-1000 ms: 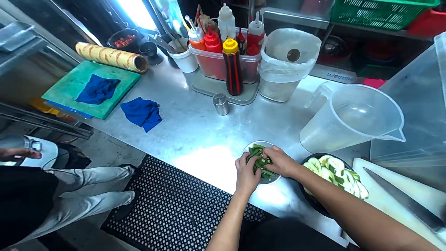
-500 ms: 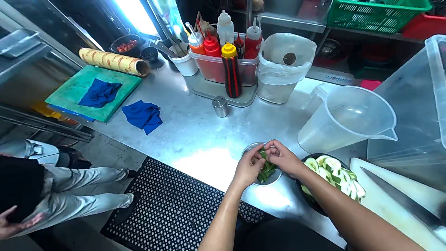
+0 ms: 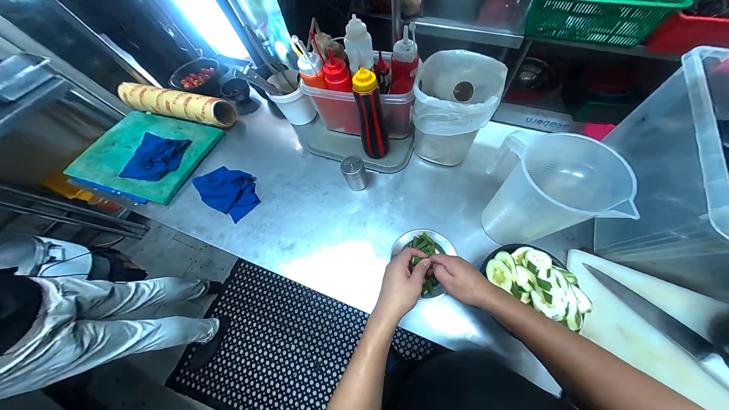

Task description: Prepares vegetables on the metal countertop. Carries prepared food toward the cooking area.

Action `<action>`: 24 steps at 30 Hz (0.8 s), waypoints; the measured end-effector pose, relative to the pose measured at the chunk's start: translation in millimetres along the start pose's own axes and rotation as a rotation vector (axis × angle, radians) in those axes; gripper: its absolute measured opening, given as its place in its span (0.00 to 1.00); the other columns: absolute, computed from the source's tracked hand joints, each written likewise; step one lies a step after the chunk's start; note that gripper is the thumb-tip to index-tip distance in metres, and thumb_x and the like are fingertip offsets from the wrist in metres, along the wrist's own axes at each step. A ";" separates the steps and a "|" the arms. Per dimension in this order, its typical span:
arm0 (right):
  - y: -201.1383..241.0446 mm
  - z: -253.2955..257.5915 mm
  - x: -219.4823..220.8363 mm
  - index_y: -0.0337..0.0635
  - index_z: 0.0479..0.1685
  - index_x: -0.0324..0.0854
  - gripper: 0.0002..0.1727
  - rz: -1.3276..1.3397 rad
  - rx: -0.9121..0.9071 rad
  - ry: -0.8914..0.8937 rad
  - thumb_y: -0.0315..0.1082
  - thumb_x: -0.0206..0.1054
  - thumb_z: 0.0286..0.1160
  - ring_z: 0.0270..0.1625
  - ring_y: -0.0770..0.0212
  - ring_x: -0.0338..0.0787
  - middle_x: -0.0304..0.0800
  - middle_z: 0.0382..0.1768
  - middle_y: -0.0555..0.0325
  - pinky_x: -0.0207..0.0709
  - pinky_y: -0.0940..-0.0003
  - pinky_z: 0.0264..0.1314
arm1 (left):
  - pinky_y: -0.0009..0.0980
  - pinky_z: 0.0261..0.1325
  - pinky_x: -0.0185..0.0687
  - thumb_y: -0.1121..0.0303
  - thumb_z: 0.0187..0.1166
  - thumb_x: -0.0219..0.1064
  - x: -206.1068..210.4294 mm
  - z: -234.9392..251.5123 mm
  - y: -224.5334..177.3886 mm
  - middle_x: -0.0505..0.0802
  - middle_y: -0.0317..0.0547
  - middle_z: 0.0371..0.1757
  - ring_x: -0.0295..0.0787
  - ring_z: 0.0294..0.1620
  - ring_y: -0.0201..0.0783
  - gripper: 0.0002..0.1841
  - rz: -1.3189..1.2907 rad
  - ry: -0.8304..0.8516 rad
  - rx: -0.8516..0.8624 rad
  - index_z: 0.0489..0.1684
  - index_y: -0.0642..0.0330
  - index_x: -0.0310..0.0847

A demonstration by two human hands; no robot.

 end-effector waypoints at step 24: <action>-8.2 -34.3 -64.0 0.46 0.64 0.82 0.14 0.637 0.089 -0.327 0.34 0.55 0.91 0.28 0.62 0.83 0.93 0.36 0.54 0.74 0.71 0.28 | 0.40 0.50 0.89 0.63 0.84 0.65 3.5 0.6 50.3 0.89 0.44 0.58 0.89 0.45 0.37 0.13 0.257 -0.251 0.014 0.60 0.53 0.89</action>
Point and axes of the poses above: each hand's wrist, its own z-axis towards the middle knuckle, its own x-axis out of the palm, y = z × x, the point moved 3 cm from there along z, towards the middle knuckle
